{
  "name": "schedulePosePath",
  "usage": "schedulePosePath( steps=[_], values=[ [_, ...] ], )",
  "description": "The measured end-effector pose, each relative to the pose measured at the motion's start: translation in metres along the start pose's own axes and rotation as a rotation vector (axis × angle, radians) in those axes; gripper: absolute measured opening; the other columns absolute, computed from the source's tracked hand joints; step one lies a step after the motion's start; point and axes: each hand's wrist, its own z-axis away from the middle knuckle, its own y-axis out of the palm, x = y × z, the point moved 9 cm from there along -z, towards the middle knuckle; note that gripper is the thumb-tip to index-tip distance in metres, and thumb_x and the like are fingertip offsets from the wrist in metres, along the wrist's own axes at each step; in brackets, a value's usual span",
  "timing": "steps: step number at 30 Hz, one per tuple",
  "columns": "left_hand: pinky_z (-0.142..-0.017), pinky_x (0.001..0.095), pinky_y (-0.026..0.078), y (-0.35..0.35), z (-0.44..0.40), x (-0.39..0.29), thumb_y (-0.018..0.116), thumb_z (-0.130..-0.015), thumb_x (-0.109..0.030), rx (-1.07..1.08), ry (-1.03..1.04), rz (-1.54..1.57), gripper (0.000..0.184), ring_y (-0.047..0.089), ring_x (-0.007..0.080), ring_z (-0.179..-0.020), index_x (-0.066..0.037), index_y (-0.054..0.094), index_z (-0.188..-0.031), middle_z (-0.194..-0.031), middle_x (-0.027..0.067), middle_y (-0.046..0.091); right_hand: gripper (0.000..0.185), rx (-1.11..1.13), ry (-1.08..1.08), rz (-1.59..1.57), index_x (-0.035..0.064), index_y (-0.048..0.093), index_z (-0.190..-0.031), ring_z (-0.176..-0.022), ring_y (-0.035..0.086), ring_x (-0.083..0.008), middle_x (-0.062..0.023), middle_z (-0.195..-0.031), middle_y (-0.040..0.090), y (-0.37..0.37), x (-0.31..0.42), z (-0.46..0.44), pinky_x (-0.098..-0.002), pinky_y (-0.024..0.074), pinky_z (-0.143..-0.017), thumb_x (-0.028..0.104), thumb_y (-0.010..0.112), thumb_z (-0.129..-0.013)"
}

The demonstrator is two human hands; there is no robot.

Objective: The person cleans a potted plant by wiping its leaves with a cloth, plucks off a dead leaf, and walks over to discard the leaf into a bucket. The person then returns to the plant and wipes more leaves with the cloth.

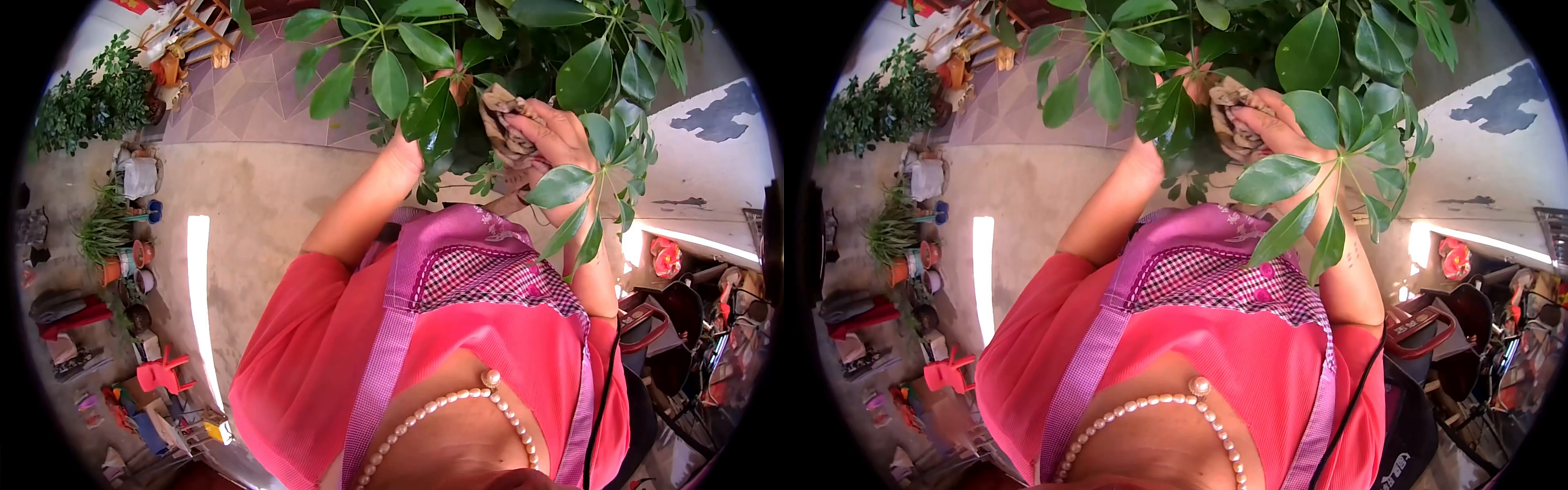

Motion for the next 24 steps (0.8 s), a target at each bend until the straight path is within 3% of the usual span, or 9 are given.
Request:
schedulePosePath(
  steps=[1, 5, 9, 13, 14, 17, 18, 21, 24],
  values=[
    [-0.102, 0.0299, 0.037, 0.008, 0.009, 0.004, 0.049, -0.094, -0.034, -0.074, 0.06, -0.232, 0.047, 0.043, 0.0179, -0.122, -0.011, 0.041, -0.134, -0.137, 0.0088, 0.043, 0.052, 0.01, -0.028, 0.022, 0.0078, 0.062, -0.112, -0.104, 0.053, -0.0339, -0.0158, -0.121, 0.054, 0.004, 0.007, 0.001, -0.0356, 0.0442, -0.091, -0.008, 0.054, -0.063],
    [-0.103, 0.0398, 0.036, 0.049, 0.008, 0.022, 0.028, -0.094, -0.055, -0.034, 0.169, -0.785, 0.066, 0.046, 0.0271, -0.119, -0.007, 0.03, -0.139, -0.14, 0.0117, 0.035, 0.055, 0.061, -0.193, 0.099, 0.0073, 0.06, -0.114, -0.103, 0.05, -0.0352, -0.0145, -0.121, 0.053, 0.038, 0.013, -0.014, -0.0383, 0.0446, -0.089, -0.002, 0.064, -0.06],
    [-0.102, 0.039, 0.038, 0.021, -0.005, 0.011, 0.03, -0.097, -0.045, 0.113, 0.277, -0.617, 0.055, 0.046, 0.0258, -0.119, -0.008, 0.031, -0.138, -0.14, 0.0101, 0.035, 0.055, 0.053, -0.348, 0.088, 0.0059, 0.059, -0.115, -0.105, 0.049, -0.0346, -0.014, -0.124, 0.051, 0.061, 0.034, 0.005, -0.0389, 0.0453, -0.088, -0.002, 0.065, -0.061],
    [-0.108, 0.0373, 0.029, 0.047, 0.013, 0.022, 0.039, -0.094, -0.039, -0.021, 0.167, -0.744, 0.054, 0.036, 0.0238, -0.129, -0.006, 0.034, -0.136, -0.141, 0.0109, 0.034, 0.059, -0.032, -0.17, 0.137, 0.0075, 0.057, -0.119, -0.107, 0.049, -0.0356, -0.0139, -0.124, 0.051, 0.046, 0.0, -0.017, -0.0398, 0.045, -0.089, -0.002, 0.065, -0.061],
    [-0.11, 0.0375, 0.025, 0.05, 0.011, 0.024, 0.041, -0.093, -0.04, 0.046, 0.163, -0.747, 0.053, 0.031, 0.0233, -0.132, -0.007, 0.036, -0.135, -0.142, 0.0112, 0.034, 0.061, -0.035, -0.129, 0.13, 0.0069, 0.056, -0.12, -0.107, 0.049, -0.0363, -0.0143, -0.123, 0.051, 0.044, -0.006, -0.021, -0.0399, 0.0449, -0.089, -0.002, 0.065, -0.061],
    [-0.098, 0.0328, 0.04, 0.048, 0.009, 0.022, 0.052, -0.091, -0.033, -0.04, 0.167, -0.476, 0.041, 0.048, 0.0203, -0.115, -0.007, 0.049, -0.123, -0.124, 0.0099, 0.052, 0.056, 0.035, -0.258, 0.173, 0.0053, 0.057, -0.117, -0.106, 0.05, -0.0356, -0.0147, -0.12, 0.053, 0.054, 0.013, -0.007, -0.0398, 0.0451, -0.089, -0.001, 0.064, -0.062],
    [-0.099, 0.0335, 0.039, 0.044, 0.009, 0.009, 0.055, -0.089, -0.036, -0.051, 0.31, -0.527, 0.044, 0.047, 0.0206, -0.116, -0.007, 0.05, -0.122, -0.125, 0.0102, 0.051, 0.051, 0.045, -0.354, 0.123, 0.0042, 0.06, -0.112, -0.104, 0.051, -0.0347, -0.0144, -0.117, 0.054, 0.061, 0.023, 0.002, -0.0403, 0.0454, -0.088, 0.0, 0.065, -0.062],
    [-0.1, 0.0338, 0.04, 0.02, -0.001, 0.003, 0.056, -0.088, -0.036, -0.06, 0.223, -0.427, 0.044, 0.049, 0.0205, -0.114, -0.007, 0.051, -0.12, -0.124, 0.0109, 0.052, 0.049, 0.159, -0.434, 0.024, 0.0058, 0.062, -0.11, -0.102, 0.053, -0.0332, -0.0131, -0.118, 0.055, 0.077, 0.04, 0.026, -0.0405, 0.0468, -0.087, 0.001, 0.066, -0.061],
    [-0.097, 0.0337, 0.042, 0.021, 0.006, 0.009, 0.05, -0.09, -0.037, 0.019, 0.164, -0.483, 0.044, 0.049, 0.0209, -0.113, -0.007, 0.049, -0.122, -0.126, 0.0109, 0.05, 0.051, 0.044, -0.373, 0.033, 0.0069, 0.062, -0.111, -0.103, 0.052, -0.0326, -0.0126, -0.119, 0.055, 0.068, 0.024, 0.006, -0.0395, 0.0474, -0.087, 0.001, 0.066, -0.061]
  ],
)
